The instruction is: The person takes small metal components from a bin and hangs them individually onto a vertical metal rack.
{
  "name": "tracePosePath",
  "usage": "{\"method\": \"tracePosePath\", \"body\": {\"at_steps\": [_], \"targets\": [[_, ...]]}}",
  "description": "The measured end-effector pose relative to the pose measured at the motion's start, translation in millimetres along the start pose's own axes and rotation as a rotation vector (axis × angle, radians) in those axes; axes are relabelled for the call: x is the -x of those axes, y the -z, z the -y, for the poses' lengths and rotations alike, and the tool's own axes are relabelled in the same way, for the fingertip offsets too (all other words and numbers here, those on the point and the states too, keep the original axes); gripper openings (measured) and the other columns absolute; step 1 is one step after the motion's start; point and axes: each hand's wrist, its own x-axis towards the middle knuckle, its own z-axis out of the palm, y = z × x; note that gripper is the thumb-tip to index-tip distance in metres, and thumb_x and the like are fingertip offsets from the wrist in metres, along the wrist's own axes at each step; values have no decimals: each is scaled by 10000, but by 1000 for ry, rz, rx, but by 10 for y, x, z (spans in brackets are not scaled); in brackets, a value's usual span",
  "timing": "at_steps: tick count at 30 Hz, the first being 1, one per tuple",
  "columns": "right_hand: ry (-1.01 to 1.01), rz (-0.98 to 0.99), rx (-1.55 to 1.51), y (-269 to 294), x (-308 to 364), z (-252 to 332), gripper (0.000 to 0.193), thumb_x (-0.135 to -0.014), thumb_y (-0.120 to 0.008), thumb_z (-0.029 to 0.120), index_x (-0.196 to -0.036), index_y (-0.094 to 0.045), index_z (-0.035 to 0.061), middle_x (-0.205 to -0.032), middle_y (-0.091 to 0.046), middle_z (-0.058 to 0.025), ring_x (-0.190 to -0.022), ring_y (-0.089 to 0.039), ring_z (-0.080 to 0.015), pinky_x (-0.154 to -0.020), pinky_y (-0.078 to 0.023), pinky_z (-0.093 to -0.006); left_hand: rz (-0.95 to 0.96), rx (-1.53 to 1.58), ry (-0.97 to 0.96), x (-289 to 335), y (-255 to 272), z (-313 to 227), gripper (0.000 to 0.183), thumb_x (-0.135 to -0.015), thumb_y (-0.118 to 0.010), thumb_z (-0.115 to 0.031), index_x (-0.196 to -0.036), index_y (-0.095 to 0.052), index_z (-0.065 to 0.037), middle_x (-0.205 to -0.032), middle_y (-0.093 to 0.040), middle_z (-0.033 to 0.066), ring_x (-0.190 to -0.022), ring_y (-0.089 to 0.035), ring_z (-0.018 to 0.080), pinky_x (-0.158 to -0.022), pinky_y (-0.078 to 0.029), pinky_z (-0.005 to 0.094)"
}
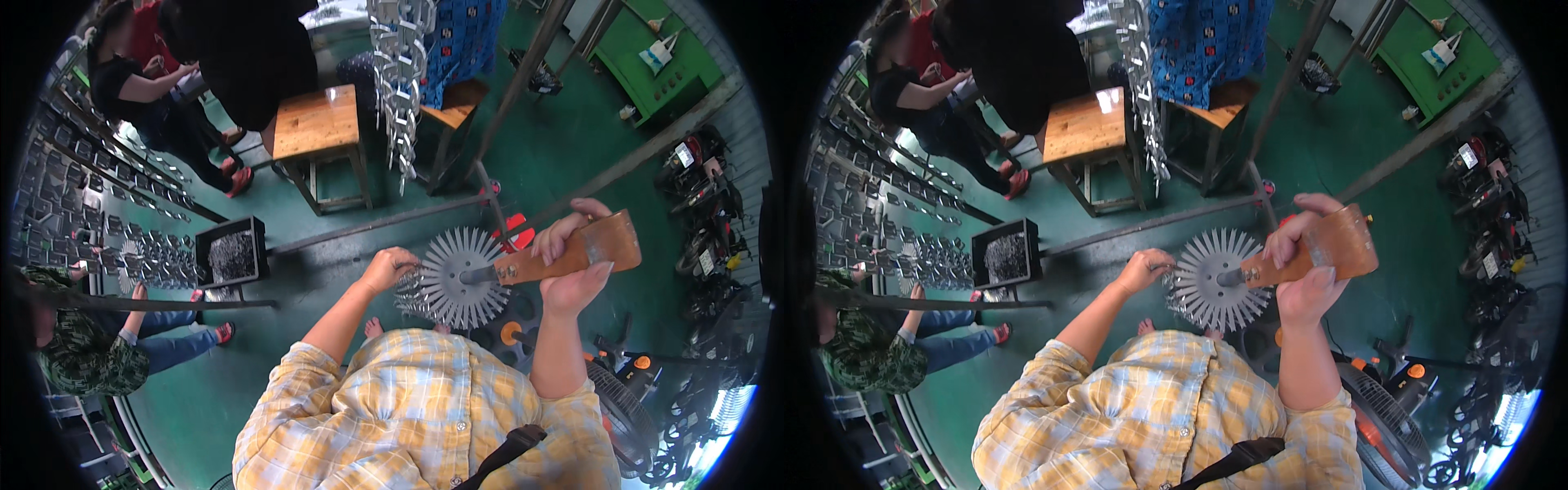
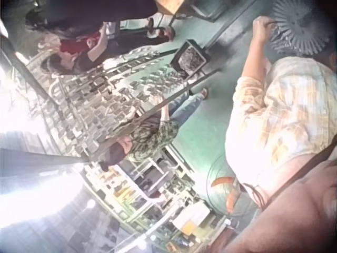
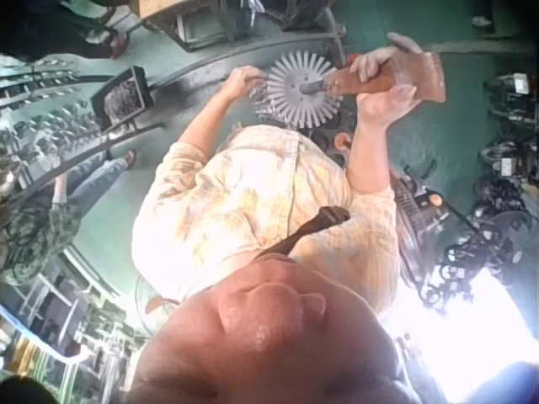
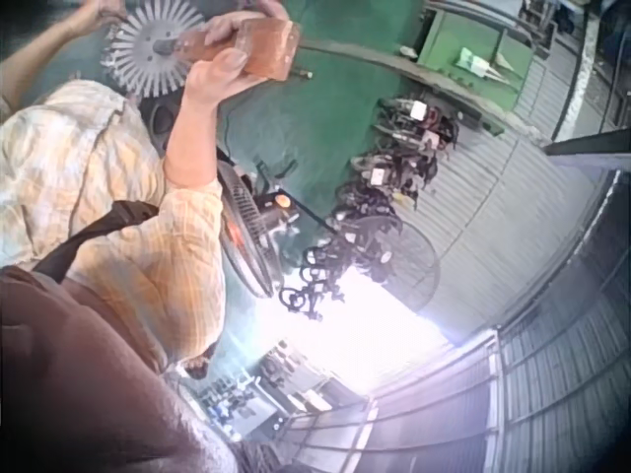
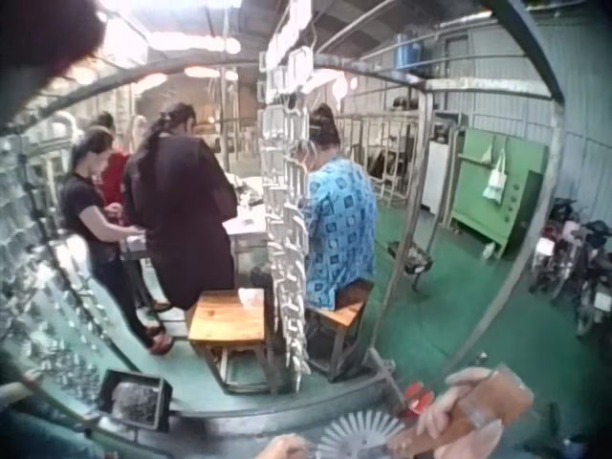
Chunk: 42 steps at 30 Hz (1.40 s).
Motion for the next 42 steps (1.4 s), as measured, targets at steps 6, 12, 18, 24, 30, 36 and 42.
{"method": "tracePosePath", "body": {"at_steps": [6, 12, 18, 24, 30, 36, 42], "targets": [[-10, -75, -112, -32, 28, -4, 762, -638, -636, 561, -991, -428, -81, -553, -419, -6, -469, -423, -78, -451, -370, -219, -243, -141, -29, -713, 1048, -687, 150, -649, -631, 1, -792, -635, -44, -762, -615, 98, -715, -590, 248, -660, -470, 313], [-3, -75, -121, 48, 19, -32, 708, -649, -647, 526, -995, -455, -61, -553, -412, 15, -470, -414, -62, -439, -343, -201, -925, -234, -618, -1776, 2353, -2402, 66, -697, -625, 28, -761, -611, 16, -695, -600, 70, -576, -539, 84, -509, -421, 197], [-30, -47, -161, -16, 53, -45, 651, -654, -652, 484, -1004, -470, -33, -575, -420, 20, -480, -414, -53, -446, -340, -187, -1125, -428, -659, -2455, 2882, -3374, 201, -682, -677, -137, -830, -643, -6, -712, -626, 101, -632, -587, 148, -599, -450, 250], [-33, -19, -172, 13, 105, -44, 609, -658, -658, 432, -1010, -474, -29, -585, -433, 15, -477, -412, -46, -442, -333, -175, -1282, -688, -659, -2804, 2899, -3689, 222, -653, -662, -205, -800, -647, -39, -708, -605, 159, -672, -586, 308, -633, -459, 354], [-14, 14, -100, 45, 97, -34, 674, -671, -632, 510, -993, -453, -55, -566, -413, 9, -469, -399, -60, -437, -342, -204, -1242, -764, -693, -2879, 2987, -3729, 186, -670, -630, -200, -776, -640, -48, -751, -601, 172, -761, -572, 342, -689, -447, 398], [28, 15, -127, 41, 73, -73, 552, -688, -629, 404, -981, -494, -44, -635, -453, -3, -503, -400, -47, -466, -296, -181, -1267, -794, -804, -2825, 3127, -3796, 265, -639, -662, -125, -873, -598, -19, -833, -604, 170, -781, -584, 307, -683, -454, 372], [35, 24, -123, 55, 56, -92, 561, -694, -629, 410, -987, -490, -48, -656, -456, -11, -520, -397, -52, -470, -288, -189, -1142, -637, -750, -2706, 2998, -3858, 315, -631, -677, -109, -910, -579, -2, -837, -607, 172, -780, -587, 280, -694, -453, 352]]}}
